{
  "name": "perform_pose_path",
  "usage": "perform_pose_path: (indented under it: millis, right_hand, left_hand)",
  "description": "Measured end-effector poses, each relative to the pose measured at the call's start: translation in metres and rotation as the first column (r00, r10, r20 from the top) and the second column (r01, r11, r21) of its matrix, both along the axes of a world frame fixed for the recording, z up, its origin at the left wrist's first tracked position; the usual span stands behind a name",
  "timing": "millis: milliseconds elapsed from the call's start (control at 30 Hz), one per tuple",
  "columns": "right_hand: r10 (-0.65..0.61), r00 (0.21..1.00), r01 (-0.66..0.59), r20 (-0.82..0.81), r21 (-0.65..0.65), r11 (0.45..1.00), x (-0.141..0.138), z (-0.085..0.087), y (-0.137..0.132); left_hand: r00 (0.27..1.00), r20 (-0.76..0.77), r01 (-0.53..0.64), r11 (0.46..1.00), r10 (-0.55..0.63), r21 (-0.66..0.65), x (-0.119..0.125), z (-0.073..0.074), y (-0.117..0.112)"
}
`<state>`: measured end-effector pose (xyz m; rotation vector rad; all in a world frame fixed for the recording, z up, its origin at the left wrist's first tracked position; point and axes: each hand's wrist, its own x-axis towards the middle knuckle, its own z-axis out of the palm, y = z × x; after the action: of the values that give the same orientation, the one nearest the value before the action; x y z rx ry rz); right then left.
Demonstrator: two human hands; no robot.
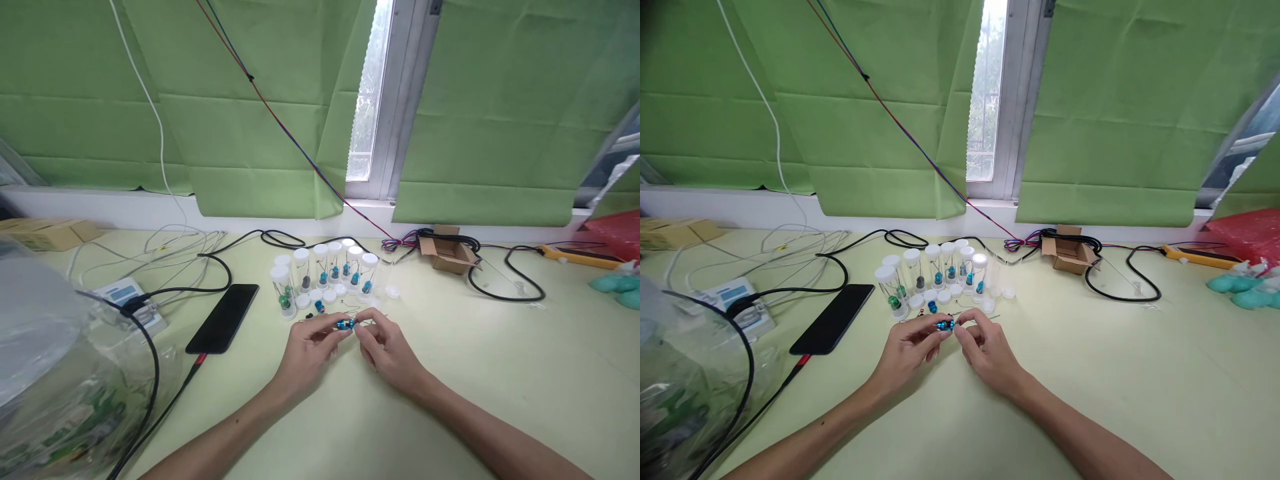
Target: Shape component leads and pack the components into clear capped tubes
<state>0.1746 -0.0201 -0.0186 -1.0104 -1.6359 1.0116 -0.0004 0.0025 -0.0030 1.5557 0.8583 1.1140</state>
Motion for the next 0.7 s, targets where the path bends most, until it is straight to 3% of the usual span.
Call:
perform_pose_path:
  millis: [700]
  right_hand:
    - [-0.054, 0.998, 0.055, 0.024, -0.020, 0.998, -0.0016, -0.0026, 0.0031]
  left_hand:
    - [0.997, -0.082, 0.023, 0.994, -0.014, 0.106, -0.0006, -0.0053, 0.0003]
